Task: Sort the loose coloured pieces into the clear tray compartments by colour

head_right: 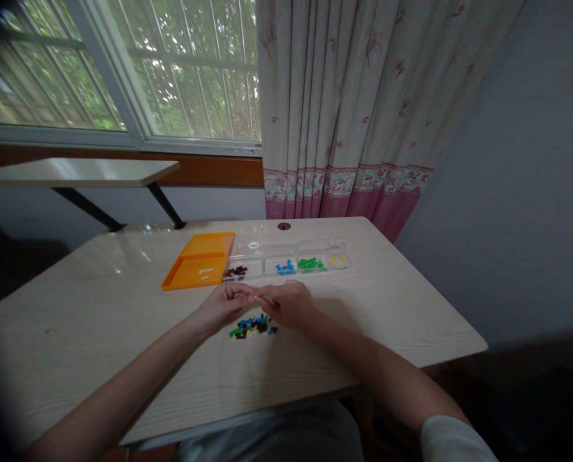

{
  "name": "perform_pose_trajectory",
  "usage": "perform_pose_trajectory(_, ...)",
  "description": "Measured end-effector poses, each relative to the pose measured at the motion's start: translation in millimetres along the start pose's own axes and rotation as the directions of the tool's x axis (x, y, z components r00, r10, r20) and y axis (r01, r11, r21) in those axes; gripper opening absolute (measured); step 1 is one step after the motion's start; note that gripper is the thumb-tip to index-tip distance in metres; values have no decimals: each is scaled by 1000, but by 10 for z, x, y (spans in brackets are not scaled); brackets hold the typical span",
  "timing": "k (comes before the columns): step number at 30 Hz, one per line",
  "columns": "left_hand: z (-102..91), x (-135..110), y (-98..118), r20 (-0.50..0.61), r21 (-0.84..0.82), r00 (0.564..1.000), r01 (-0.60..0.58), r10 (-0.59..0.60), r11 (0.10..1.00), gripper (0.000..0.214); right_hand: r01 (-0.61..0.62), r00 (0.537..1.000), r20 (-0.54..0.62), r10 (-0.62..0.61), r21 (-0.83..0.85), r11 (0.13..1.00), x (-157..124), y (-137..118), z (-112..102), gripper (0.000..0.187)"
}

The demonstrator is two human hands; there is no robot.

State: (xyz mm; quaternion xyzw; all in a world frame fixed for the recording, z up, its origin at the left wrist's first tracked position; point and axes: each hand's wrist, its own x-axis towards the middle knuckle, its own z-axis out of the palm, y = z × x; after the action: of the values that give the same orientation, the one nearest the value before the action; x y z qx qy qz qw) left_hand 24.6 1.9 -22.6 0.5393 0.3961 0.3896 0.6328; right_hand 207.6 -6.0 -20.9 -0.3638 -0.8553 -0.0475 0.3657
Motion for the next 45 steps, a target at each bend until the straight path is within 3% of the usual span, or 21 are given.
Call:
perform_pose_trajectory(10, 12, -18, 45, 3, 55, 1000, 6, -6, 998, 34, 36, 999, -32, -35, 21, 999, 22, 7, -17, 21)
perform_pose_trajectory(14, 27, -30, 68, 17, 120, 999, -43, 41, 992, 35, 30, 1000, -5, -30, 21, 999, 16, 19, -23, 21)
perform_pose_trajectory(25, -18, 25, -45, 39, 209, 994, -105, 99, 972, 37, 67, 998, -8, -67, -1, 998, -5, 74, 30, 22)
perform_pose_trajectory(34, -19, 9, -40, -6, 292, 986, -156, 165, 944, 33, 49, 998, 34, -50, 33, 998, -4, 50, -13, 22)
perform_pose_trajectory(45, 9, -31, -34, -35, 415, 969, -207, 243, 886, 29, 14, 1000, -6, -14, -8, 1000, -8, 40, 26, 21)
